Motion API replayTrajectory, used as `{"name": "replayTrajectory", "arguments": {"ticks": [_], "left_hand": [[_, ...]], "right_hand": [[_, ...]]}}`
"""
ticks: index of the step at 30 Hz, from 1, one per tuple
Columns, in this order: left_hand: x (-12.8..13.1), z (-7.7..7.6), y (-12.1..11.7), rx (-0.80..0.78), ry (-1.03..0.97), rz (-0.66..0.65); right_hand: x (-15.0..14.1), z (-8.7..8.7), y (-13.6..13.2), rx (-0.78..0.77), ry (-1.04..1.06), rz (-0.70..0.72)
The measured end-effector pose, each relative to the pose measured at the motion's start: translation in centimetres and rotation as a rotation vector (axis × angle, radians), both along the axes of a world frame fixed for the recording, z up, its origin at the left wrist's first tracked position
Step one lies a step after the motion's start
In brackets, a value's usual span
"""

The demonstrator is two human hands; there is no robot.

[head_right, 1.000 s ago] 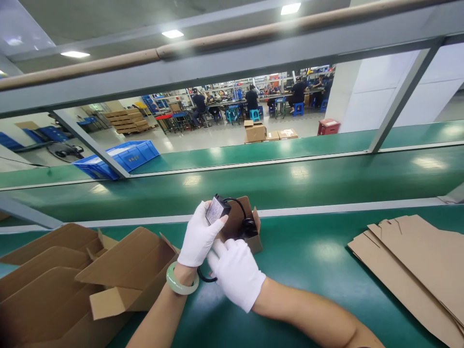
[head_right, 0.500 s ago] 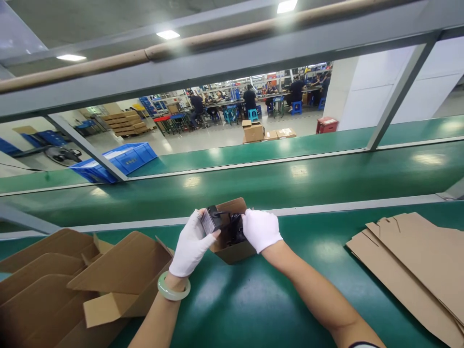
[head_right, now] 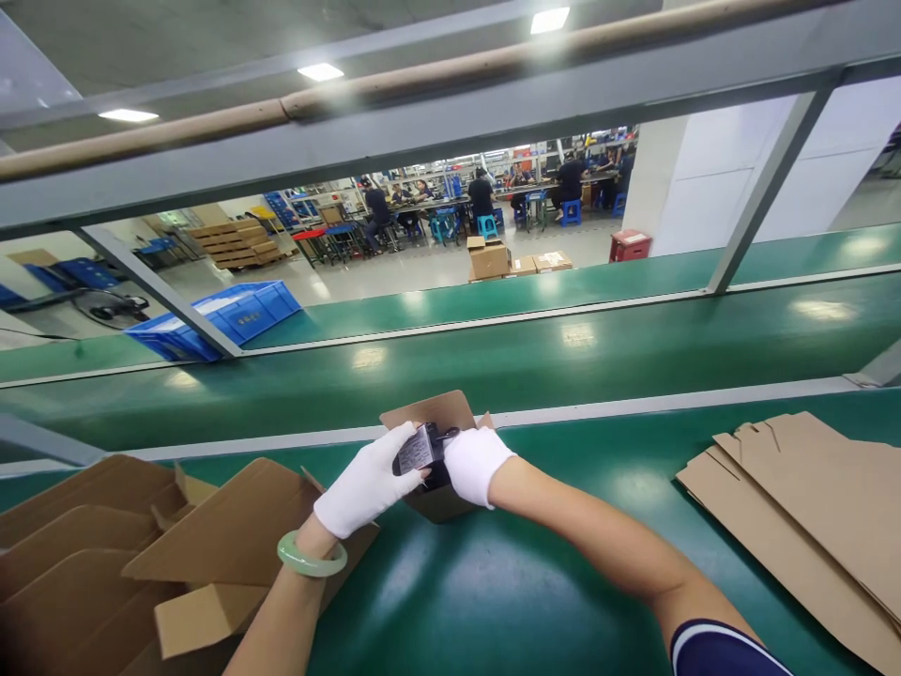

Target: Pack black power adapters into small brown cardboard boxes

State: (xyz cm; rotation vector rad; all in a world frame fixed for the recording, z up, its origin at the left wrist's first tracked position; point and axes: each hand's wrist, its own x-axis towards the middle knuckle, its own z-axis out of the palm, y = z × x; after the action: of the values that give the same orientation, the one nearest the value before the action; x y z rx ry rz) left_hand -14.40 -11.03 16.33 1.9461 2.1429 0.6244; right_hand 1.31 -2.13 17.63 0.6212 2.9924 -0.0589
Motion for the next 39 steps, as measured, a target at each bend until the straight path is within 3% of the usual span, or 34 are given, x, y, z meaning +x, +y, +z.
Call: {"name": "replayTrajectory", "arguments": {"ticks": [2,4,8,10,13,15,19,22,24,26,27,28,30,33,35,39], "left_hand": [[0.3,0.4,0.4,-0.097,0.069,-0.011],[0.8,0.9,0.9,-0.186,0.111,-0.042],[1.4,1.5,2.1,-0.309,0.156,-0.101],[1.6,1.5,2.7,-0.375,0.197,-0.122],[2.1,1.1,3.7,-0.434,0.248,-0.132],[2.5,0.9,4.2,-0.440,0.268,-0.124],[2.7,0.9,3.9,-0.397,0.256,-0.100],[2.3,0.3,2.0,-0.292,0.238,-0.071],[1.8,-1.2,0.0,-0.071,0.150,0.021],[1.1,-3.4,-1.8,0.372,-0.126,0.315],[0.8,-4.7,-2.5,0.520,-0.279,0.472],[0.5,-5.8,-2.9,0.572,-0.457,0.550],[0.3,-7.7,-3.0,0.495,-0.796,0.532],[0.5,-8.5,-1.6,0.310,-1.177,0.285],[0.9,-8.1,-0.6,0.256,-1.331,0.202],[1.5,-7.5,-0.2,0.305,-1.422,0.230]], "right_hand": [[2.2,0.0,0.2,-0.074,0.062,0.109],[4.3,-0.5,1.0,-0.195,0.307,0.108],[6.2,-3.7,4.3,-0.494,0.931,-0.325],[5.3,-6.0,5.8,-0.744,0.961,-0.416],[2.5,-8.7,6.5,-1.120,0.931,-0.327],[0.7,-9.3,6.0,-1.262,0.960,-0.297],[-0.8,-8.4,4.8,-1.294,0.894,-0.366],[-0.7,-7.5,4.3,-1.238,0.834,-0.394],[-0.6,-7.5,4.2,-1.235,0.840,-0.394],[-0.7,-8.0,4.0,-1.267,0.881,-0.402],[-0.8,-8.4,3.8,-1.279,0.903,-0.420],[-0.9,-8.9,3.7,-1.285,0.923,-0.439],[-1.1,-9.9,3.4,-1.296,0.962,-0.456],[-0.9,-10.7,2.9,-1.389,1.045,-0.365],[-0.5,-10.7,2.5,-1.472,1.114,-0.298],[0.7,-10.3,2.5,-1.456,1.150,-0.334]]}}
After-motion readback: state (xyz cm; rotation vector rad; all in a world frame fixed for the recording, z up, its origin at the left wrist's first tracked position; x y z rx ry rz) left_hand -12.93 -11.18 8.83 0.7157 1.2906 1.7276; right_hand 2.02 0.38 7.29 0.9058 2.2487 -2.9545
